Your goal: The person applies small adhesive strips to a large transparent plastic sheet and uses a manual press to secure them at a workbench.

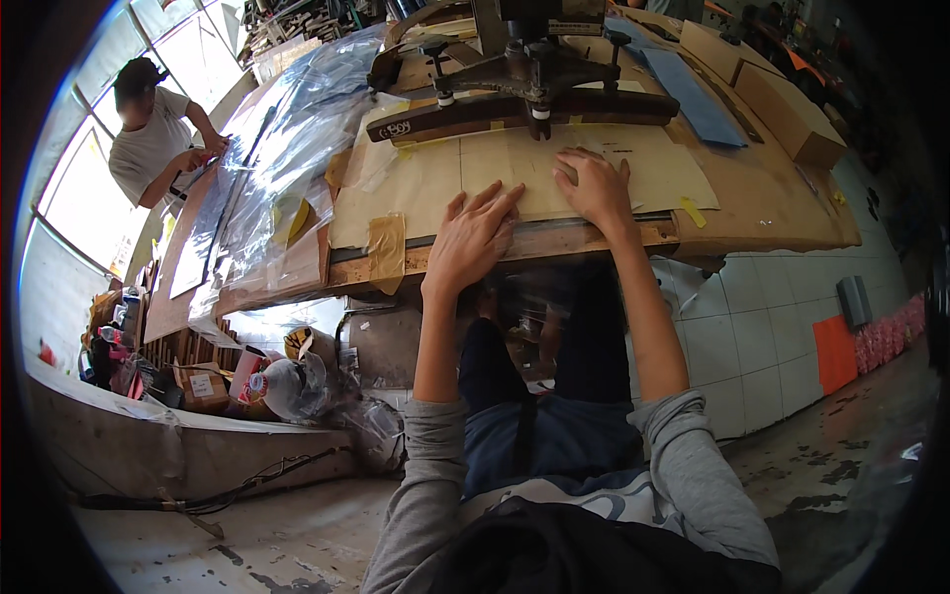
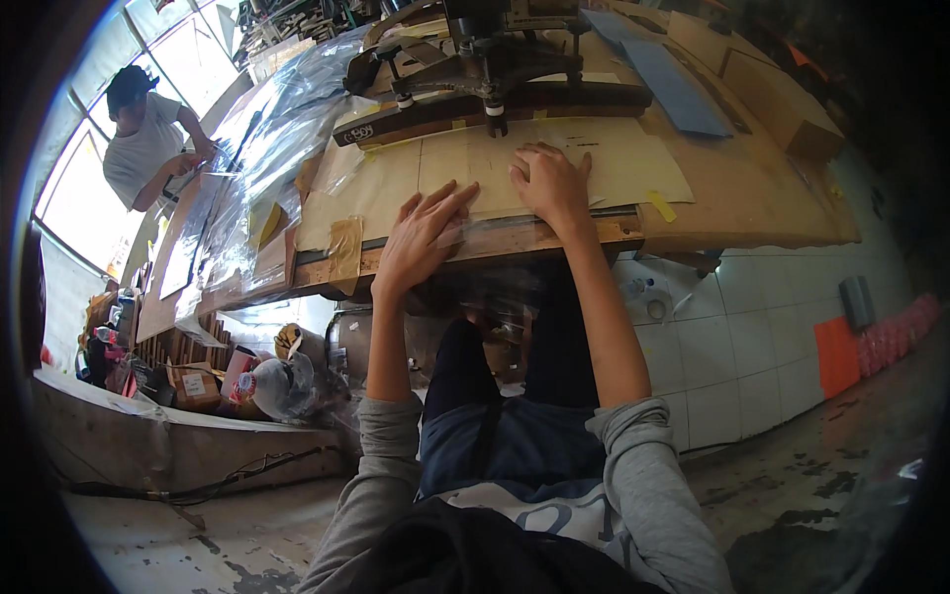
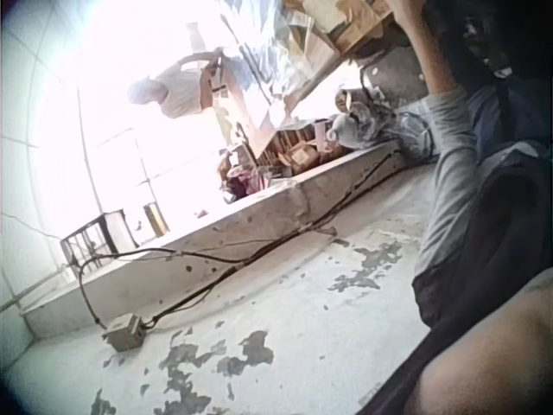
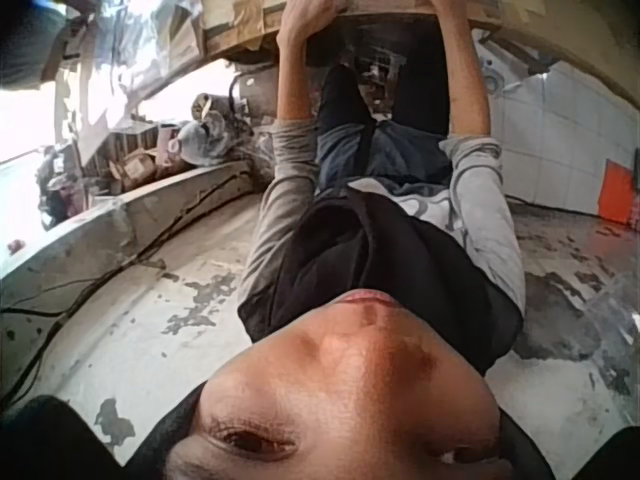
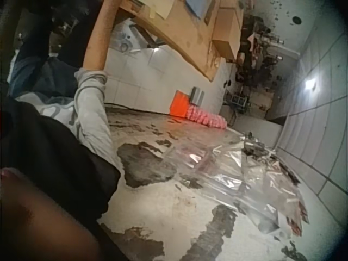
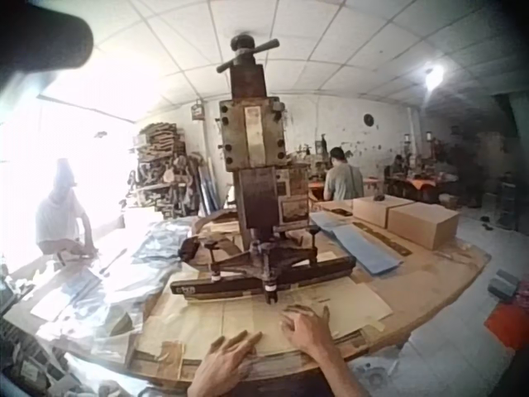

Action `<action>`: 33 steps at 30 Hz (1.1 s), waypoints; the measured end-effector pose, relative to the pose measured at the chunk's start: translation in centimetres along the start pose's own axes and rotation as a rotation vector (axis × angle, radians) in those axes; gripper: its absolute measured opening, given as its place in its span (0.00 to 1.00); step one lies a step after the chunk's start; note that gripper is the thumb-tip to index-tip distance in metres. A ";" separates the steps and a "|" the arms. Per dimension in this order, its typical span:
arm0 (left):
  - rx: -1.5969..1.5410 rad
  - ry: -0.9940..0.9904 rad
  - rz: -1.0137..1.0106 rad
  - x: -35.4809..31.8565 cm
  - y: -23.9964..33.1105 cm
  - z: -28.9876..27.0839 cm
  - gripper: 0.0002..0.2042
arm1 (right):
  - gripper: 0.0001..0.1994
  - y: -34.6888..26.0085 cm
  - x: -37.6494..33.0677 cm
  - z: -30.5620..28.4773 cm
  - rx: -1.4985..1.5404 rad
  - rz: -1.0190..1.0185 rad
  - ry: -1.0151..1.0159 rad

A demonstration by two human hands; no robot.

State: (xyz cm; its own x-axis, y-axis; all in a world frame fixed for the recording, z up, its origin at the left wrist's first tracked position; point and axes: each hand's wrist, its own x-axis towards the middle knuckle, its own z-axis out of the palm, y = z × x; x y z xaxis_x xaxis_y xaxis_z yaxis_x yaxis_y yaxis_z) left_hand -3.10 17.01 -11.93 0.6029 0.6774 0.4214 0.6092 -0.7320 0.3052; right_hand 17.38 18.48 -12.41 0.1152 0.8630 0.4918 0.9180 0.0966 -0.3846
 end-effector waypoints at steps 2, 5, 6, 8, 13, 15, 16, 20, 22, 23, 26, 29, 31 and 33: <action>0.000 -0.008 -0.006 0.0 0.0 -0.1 0.22 | 0.14 0.0 0.1 0.0 0.005 0.004 -0.009; -0.001 -0.012 -0.011 0.0 0.1 -0.1 0.22 | 0.14 0.1 0.2 0.1 0.011 0.020 -0.028; -0.001 -0.009 -0.009 -0.1 0.0 -0.1 0.22 | 0.14 0.2 0.2 0.2 0.006 0.025 -0.034; -0.009 0.002 -0.008 -0.1 0.1 0.0 0.22 | 0.14 0.2 0.3 0.3 0.000 0.030 -0.041; -0.027 -0.011 -0.030 0.0 0.2 -0.1 0.27 | 0.15 0.0 0.3 0.3 -0.015 0.041 -0.047; -0.042 0.017 -0.034 0.0 0.2 -0.1 0.25 | 0.15 0.0 0.4 0.4 -0.015 0.040 -0.047; -0.041 0.016 -0.034 0.0 0.2 -0.1 0.25 | 0.15 0.0 0.4 0.5 -0.017 0.040 -0.046; -0.048 0.014 -0.044 0.0 0.5 -0.3 0.23 | 0.15 0.0 0.4 0.5 -0.017 0.038 -0.040; -0.054 0.005 -0.055 0.1 0.5 -0.3 0.23 | 0.15 0.1 0.4 0.6 -0.016 0.034 -0.028; -0.054 0.003 -0.051 0.1 0.4 -0.2 0.23 | 0.15 0.2 0.4 0.6 -0.016 0.036 -0.028; -0.051 0.006 -0.046 0.1 0.3 -0.1 0.22 | 0.15 0.1 0.4 0.5 -0.016 0.037 -0.032; -0.045 0.014 -0.040 0.0 0.3 -0.1 0.20 | 0.14 0.0 0.4 0.5 -0.022 0.044 -0.044; -0.040 0.018 -0.034 0.0 0.3 -0.1 0.17 | 0.14 0.0 0.4 0.4 -0.026 0.046 -0.058; -0.038 0.017 -0.034 0.1 0.3 -0.1 0.17 | 0.14 0.0 0.4 0.5 -0.030 0.045 -0.052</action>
State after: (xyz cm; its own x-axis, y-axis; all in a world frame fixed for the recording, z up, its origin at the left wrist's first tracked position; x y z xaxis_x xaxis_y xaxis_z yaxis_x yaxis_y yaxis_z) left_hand -2.92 16.81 -11.67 0.5729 0.7010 0.4248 0.6090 -0.7109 0.3518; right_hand 17.29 19.05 -12.59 0.1373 0.8910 0.4328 0.9232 0.0432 -0.3818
